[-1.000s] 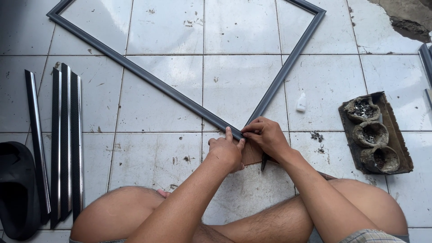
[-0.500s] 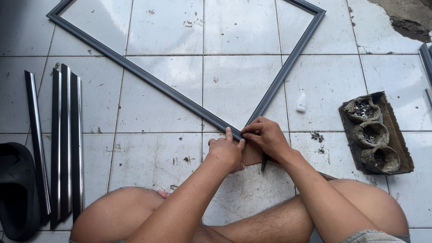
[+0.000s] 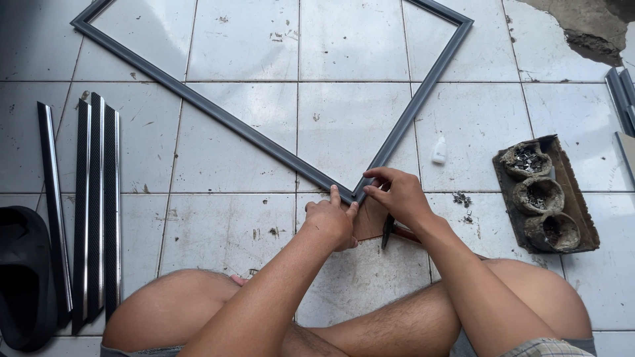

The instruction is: Assembling a metal frame by joining the corners using a hammer and a punch tool on a tiled floor.

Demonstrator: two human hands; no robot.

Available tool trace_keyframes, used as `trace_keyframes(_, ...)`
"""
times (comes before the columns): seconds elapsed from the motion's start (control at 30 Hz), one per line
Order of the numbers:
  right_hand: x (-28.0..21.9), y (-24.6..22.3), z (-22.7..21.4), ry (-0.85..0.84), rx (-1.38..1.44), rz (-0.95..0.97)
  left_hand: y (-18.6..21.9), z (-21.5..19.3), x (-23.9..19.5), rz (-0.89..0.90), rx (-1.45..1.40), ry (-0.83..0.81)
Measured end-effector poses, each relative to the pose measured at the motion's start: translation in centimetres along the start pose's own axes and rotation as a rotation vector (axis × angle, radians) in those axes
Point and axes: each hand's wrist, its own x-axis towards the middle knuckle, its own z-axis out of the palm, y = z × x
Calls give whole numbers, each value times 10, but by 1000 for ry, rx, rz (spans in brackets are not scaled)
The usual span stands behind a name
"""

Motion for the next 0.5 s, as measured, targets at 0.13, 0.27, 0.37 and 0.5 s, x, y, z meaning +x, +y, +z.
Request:
trace_keyframes(0.13,-27,-15,-28,-14,-164,100,0,5,0,5,-10,33)
trace_keyframes(0.27,-52,-7,-34,-277,-446,283,0,9,1,2,-15,86)
trace_keyframes(0.37,-52,14,-24,-296,-475,285,2,8,-6,-7,-2,100)
trace_keyframes(0.5,-56,-3,-29,-216,-383,277,0,10,-5,-10,19,125)
